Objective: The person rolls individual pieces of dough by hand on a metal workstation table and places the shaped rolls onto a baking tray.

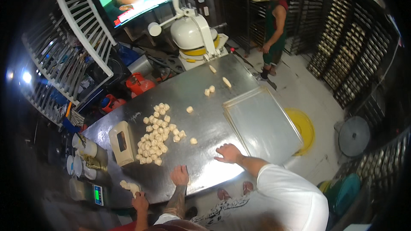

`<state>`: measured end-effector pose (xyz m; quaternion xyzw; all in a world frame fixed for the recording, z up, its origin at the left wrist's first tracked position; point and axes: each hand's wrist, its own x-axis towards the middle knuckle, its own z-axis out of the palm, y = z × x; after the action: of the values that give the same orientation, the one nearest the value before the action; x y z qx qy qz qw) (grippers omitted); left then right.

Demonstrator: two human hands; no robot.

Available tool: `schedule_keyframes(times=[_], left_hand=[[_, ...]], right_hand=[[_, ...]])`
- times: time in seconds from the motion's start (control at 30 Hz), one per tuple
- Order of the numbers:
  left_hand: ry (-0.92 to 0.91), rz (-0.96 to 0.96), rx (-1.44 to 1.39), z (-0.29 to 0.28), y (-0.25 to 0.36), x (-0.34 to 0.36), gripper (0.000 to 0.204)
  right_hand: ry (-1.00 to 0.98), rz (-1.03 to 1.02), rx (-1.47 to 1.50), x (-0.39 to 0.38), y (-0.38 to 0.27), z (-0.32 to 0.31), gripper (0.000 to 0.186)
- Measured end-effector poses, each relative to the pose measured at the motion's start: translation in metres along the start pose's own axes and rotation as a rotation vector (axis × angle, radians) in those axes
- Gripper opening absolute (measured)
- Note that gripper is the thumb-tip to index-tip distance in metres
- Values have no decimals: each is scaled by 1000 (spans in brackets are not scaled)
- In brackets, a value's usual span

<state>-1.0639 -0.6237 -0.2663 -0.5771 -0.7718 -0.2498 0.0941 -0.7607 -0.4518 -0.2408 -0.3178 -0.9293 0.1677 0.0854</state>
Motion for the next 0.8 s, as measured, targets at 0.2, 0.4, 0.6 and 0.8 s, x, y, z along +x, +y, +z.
schedule_keyframes(times=[0.2,0.4,0.6,0.8], left_hand=[[48,24,-30,10,-3,-9,21],[6,-51,50,-5,-5,-7,22],[28,-118,-14,-3,-3,-10,27],[31,-87,-7,23,1,4,28]], right_hand=[[-804,33,311,51,40,-88,68],[1313,-232,-642,87,-27,-531,50],[1647,-446,-427,99,-60,-494,38],[255,180,141,14,-18,-65,34]])
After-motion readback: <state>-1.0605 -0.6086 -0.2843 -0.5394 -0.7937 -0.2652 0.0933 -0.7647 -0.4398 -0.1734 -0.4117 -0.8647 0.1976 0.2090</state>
